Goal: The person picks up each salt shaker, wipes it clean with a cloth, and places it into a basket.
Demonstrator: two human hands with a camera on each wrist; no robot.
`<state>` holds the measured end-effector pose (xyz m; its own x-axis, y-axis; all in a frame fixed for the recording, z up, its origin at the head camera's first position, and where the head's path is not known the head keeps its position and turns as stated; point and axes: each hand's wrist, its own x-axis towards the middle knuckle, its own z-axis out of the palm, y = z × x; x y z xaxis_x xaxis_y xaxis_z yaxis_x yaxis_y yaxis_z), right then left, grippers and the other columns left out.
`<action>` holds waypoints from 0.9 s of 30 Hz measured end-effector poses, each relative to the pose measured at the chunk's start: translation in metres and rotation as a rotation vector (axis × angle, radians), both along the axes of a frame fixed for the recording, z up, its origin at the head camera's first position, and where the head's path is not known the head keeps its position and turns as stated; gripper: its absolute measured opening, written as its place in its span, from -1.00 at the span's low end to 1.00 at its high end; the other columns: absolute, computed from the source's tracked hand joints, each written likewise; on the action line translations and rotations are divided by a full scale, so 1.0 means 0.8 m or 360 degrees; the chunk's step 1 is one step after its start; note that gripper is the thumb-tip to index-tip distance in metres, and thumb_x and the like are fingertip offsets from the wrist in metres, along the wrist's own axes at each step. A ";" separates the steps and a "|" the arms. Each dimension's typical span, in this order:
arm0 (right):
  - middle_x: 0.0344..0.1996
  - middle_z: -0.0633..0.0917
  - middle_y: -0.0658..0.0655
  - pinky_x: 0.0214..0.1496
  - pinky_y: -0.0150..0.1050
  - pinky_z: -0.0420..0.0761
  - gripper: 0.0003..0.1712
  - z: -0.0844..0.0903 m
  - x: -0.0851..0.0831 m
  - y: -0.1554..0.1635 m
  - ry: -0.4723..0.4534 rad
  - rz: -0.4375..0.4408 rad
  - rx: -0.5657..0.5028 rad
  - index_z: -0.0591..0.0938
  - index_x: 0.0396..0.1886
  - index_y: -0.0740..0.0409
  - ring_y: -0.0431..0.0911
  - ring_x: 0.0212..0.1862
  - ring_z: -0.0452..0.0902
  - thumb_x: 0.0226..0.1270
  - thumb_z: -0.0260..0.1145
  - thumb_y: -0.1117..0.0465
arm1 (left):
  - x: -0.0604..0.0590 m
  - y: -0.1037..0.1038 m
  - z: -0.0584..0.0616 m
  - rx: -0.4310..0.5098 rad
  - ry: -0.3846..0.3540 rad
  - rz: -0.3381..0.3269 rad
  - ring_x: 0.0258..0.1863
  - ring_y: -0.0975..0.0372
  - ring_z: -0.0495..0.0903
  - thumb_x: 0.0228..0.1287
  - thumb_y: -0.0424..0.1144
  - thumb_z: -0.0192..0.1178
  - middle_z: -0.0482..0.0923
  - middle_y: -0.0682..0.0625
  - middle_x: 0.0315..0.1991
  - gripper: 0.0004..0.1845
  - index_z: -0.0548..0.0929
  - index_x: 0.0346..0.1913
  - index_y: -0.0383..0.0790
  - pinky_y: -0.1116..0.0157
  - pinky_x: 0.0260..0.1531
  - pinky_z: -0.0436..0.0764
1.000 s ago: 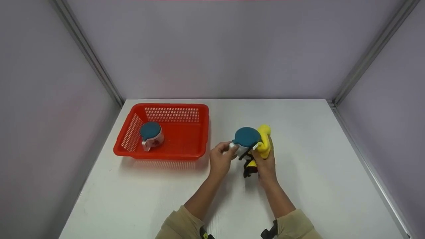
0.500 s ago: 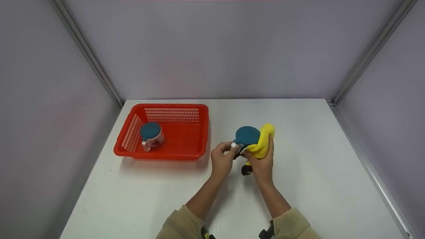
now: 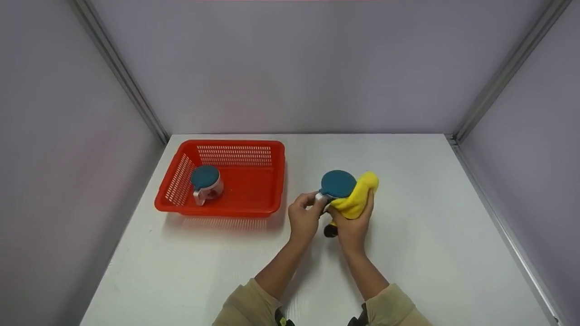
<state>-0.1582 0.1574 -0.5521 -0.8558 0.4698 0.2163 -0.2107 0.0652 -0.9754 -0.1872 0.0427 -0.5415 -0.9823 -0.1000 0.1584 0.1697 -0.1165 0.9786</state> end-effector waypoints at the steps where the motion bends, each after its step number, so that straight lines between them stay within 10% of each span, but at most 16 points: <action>1: 0.26 0.38 -0.08 0.31 -0.29 0.47 0.25 -0.005 -0.002 0.001 -0.0007 -0.0003 -0.0011 -0.06 0.55 -0.37 -0.15 0.16 0.37 0.05 0.58 0.18 | -0.001 -0.001 0.000 -0.0008 0.0004 0.0005 -0.40 0.16 0.65 0.23 -0.12 0.38 0.66 0.02 -0.34 -0.84 0.75 -0.16 -0.06 0.26 -0.36 0.75; 15: 0.23 0.40 -0.11 0.34 -0.14 0.46 0.03 -0.012 0.000 0.010 -0.0289 0.0027 -0.0145 0.04 0.50 -0.50 -0.11 0.17 0.40 0.22 0.45 0.15 | -0.013 -0.008 0.011 0.0068 -0.0110 0.0036 -0.26 0.16 0.66 0.24 -0.33 0.35 0.65 -0.11 -0.30 -0.82 0.72 -0.12 -0.28 0.25 -0.23 0.74; 27: 0.27 0.40 0.01 0.42 -0.17 0.39 -0.08 0.002 -0.006 0.015 -0.0453 0.0158 -0.0993 0.18 0.41 -0.32 -0.04 0.28 0.34 0.16 0.51 0.09 | -0.013 -0.012 0.014 0.0117 -0.0101 -0.0056 -0.19 0.11 0.70 0.21 -0.07 0.39 0.67 -0.05 -0.23 -0.74 0.74 -0.11 -0.11 0.24 -0.18 0.73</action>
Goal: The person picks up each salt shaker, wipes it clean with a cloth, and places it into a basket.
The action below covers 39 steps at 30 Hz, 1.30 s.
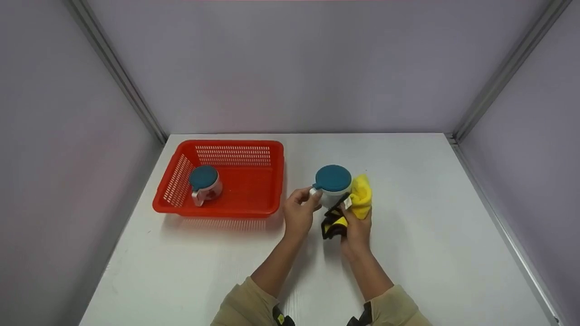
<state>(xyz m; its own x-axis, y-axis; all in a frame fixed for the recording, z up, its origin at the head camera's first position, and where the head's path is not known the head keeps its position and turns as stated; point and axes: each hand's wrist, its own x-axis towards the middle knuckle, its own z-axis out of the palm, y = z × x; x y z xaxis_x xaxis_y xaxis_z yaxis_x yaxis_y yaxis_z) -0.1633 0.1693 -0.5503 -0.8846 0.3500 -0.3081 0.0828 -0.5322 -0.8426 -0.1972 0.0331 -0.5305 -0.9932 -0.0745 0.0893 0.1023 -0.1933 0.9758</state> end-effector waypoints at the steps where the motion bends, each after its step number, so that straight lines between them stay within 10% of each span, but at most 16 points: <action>1: 0.26 0.40 0.04 0.39 -0.17 0.43 -0.07 0.002 0.000 0.000 0.0018 0.0014 -0.0058 0.20 0.39 -0.31 -0.03 0.27 0.35 0.12 0.54 0.07 | 0.000 0.000 0.000 0.0009 -0.0004 -0.0010 -0.18 0.10 0.70 0.21 -0.05 0.39 0.67 -0.05 -0.23 -0.73 0.74 -0.11 -0.10 0.24 -0.17 0.73; 14: 0.20 0.41 0.05 0.35 -0.18 0.47 -0.19 0.004 0.001 -0.012 0.0170 0.0030 -0.0239 0.23 0.32 -0.24 -0.03 0.24 0.37 0.19 0.49 0.19 | 0.002 0.004 -0.004 -0.0023 0.0118 -0.0018 -0.24 0.11 0.71 0.24 -0.15 0.37 0.68 -0.06 -0.26 -0.78 0.73 -0.11 -0.16 0.21 -0.21 0.74; 39: 0.33 0.37 0.00 0.43 -0.14 0.35 -0.14 0.008 -0.002 0.013 0.0031 -0.0003 -0.0402 0.25 0.37 -0.25 -0.08 0.34 0.30 0.15 0.35 -0.34 | 0.002 0.006 -0.003 0.0004 0.0051 -0.0196 -0.20 0.12 0.69 0.25 -0.30 0.34 0.66 -0.10 -0.25 -0.82 0.71 -0.11 -0.23 0.12 -0.18 0.74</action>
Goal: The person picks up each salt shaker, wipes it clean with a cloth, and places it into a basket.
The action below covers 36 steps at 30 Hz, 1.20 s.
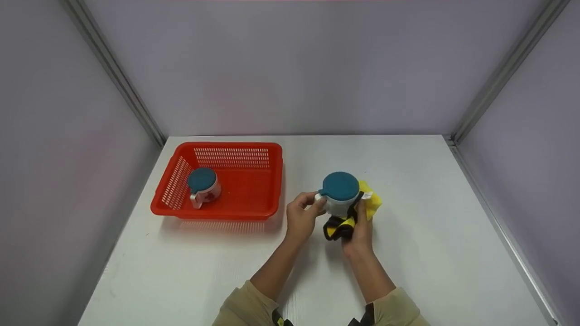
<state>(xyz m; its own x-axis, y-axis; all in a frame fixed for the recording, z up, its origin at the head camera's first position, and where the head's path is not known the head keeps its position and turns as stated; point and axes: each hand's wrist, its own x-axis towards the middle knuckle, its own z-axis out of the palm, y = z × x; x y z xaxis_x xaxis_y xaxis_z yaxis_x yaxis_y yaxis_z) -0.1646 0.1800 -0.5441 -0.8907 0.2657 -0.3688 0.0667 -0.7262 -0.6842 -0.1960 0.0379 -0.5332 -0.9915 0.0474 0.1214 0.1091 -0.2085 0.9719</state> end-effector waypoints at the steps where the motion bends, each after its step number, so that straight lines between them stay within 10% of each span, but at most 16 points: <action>1: 0.33 0.37 0.00 0.44 -0.13 0.34 -0.13 0.000 -0.001 0.002 -0.0003 0.0004 0.0005 0.25 0.38 -0.25 -0.08 0.35 0.29 0.14 0.36 -0.34 | 0.000 -0.002 0.000 -0.0002 -0.0008 -0.0018 -0.20 0.11 0.70 0.25 -0.28 0.35 0.66 -0.10 -0.24 -0.82 0.71 -0.11 -0.22 0.14 -0.18 0.74; 16: 0.37 0.32 -0.06 0.54 0.00 0.14 -0.40 0.010 -0.013 0.032 -0.0379 -0.0054 0.0427 0.22 0.44 -0.31 -0.08 0.39 0.17 0.47 0.09 -0.17 | -0.002 -0.010 -0.002 -0.0166 -0.0053 -0.0285 -0.17 0.08 0.69 0.22 -0.06 0.38 0.68 -0.02 -0.20 -0.78 0.75 -0.13 -0.04 0.21 -0.17 0.73; 36: 0.43 0.32 -0.14 0.55 0.06 0.07 -0.38 0.019 0.001 -0.002 -0.0199 -0.0266 0.0793 0.08 0.50 -0.38 -0.14 0.43 0.19 0.52 -0.06 -0.24 | 0.016 0.011 -0.013 -0.0343 0.0282 0.0091 -0.35 0.26 0.65 0.23 -0.11 0.38 0.64 0.13 -0.32 -0.85 0.74 -0.16 0.01 0.31 -0.31 0.73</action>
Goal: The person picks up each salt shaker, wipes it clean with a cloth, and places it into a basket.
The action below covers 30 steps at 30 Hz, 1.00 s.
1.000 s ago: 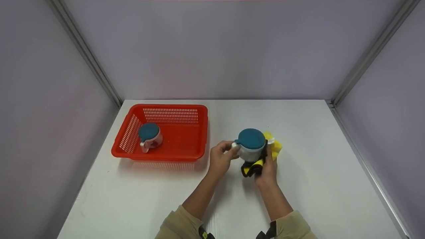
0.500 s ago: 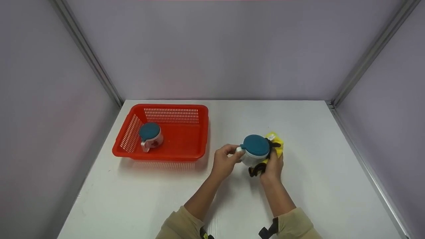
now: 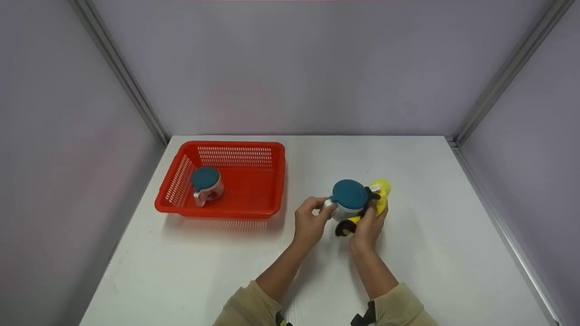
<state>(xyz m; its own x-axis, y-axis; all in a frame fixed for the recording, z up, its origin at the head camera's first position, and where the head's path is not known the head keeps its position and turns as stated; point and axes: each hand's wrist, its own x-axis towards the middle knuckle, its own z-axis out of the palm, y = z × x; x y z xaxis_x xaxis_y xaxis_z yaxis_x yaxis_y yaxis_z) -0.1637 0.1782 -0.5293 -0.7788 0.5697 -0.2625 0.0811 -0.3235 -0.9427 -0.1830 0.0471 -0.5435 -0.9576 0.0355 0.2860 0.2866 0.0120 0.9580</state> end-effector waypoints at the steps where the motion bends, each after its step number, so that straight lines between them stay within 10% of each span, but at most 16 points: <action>1: 0.43 0.32 -0.13 0.55 0.06 0.07 -0.37 0.000 0.000 0.000 -0.0006 0.0006 0.0007 0.08 0.50 -0.38 -0.14 0.43 0.19 0.52 -0.07 -0.24 | 0.000 0.000 0.000 -0.0008 0.0020 0.0006 -0.36 0.26 0.64 0.23 -0.11 0.37 0.64 0.12 -0.33 -0.85 0.74 -0.16 0.01 0.31 -0.32 0.73; 12: 0.28 0.42 -0.03 0.43 -0.07 0.30 -0.46 0.000 -0.003 0.025 -0.0134 0.0154 -0.0029 0.26 0.40 -0.21 -0.06 0.25 0.28 0.53 -0.16 -0.22 | -0.009 -0.016 0.008 0.0015 -0.0101 -0.0265 -0.21 0.17 0.66 0.26 -0.05 0.34 0.65 0.08 -0.25 -0.83 0.75 -0.14 0.03 0.28 -0.20 0.74; 30: 0.21 0.38 0.14 0.40 0.08 0.10 -0.37 0.019 -0.025 0.072 -0.0257 0.0816 0.0029 0.40 0.23 0.04 0.06 0.28 0.19 0.44 -0.02 -0.31 | -0.021 -0.030 0.011 0.0118 -0.0402 -0.0591 -0.12 0.09 0.71 0.29 -0.11 0.32 0.69 -0.03 -0.14 -0.79 0.72 -0.06 -0.04 0.17 -0.16 0.73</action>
<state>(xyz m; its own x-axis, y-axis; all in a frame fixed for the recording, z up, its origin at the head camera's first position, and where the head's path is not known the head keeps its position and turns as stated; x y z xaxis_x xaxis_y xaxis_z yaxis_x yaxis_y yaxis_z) -0.1840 0.2362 -0.5137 -0.9089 0.1328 -0.3954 0.3686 -0.1879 -0.9104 -0.1999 0.0228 -0.5345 -0.9240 0.3778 0.0599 0.0158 -0.1188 0.9928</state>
